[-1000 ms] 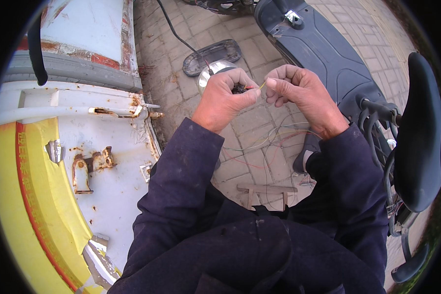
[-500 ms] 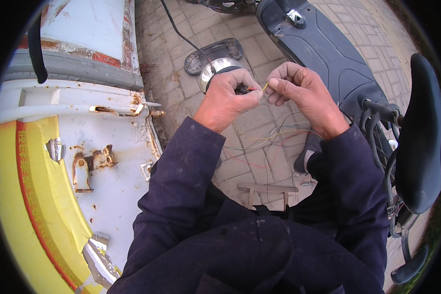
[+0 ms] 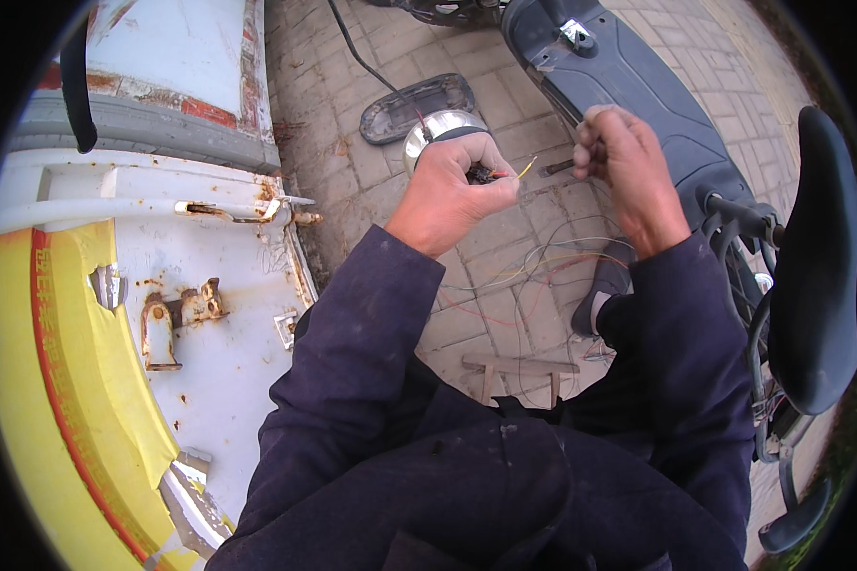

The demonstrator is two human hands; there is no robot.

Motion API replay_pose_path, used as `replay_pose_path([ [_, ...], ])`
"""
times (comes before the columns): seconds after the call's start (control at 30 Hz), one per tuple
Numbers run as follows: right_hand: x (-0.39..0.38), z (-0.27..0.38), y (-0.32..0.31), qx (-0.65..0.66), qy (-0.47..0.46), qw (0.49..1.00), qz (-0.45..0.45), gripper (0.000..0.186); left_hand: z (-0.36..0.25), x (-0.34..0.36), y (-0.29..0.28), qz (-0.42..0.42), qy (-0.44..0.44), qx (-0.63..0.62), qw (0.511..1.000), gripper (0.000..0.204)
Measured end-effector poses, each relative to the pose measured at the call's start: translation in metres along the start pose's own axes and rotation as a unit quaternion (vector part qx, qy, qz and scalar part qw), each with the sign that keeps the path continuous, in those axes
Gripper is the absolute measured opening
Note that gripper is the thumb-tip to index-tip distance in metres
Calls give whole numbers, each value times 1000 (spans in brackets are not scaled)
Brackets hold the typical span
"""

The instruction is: The person uses a screwdriver to open a small black electrical component and then strips and twists multiple colored wires by hand. They connect the wires to the component and the scooter's wiring harness, working on the scooter's electrical system.

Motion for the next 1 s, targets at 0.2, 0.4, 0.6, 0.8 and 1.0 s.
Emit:
replay_pose_path([
  [0.2, -20, -21, 12, 26, 54, 986, 153, 35, 5, 3, -4, -63, 19, -57, 996, 13],
  [0.4, -23, -41, 27, 51, 23, 992, 116, 20, 9, 4, 0, -76, 4, -67, 995, 14],
  [0.6, -22, -34, 26, 81, 23, 991, 108, 19, 6, 4, -1, -50, -1, -48, 998, 14],
  [0.8, -10, -27, 21, 68, -64, 990, 103, 19, 2, 2, 3, -17, 19, -73, 997, 28],
  [1.0, -8, 1, 4, 99, -59, 987, 112, 17, 8, 8, -11, 20, 24, -187, 982, 34],
])
Point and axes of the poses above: each hand's wrist, its own x-axis towards the middle knuckle, its own y-axis out of the palm, z = x × y, the point moved 2 cm from there along x, towards the middle knuckle, and after that the axes turned 6 degrees about x, right-handed, at the moved point
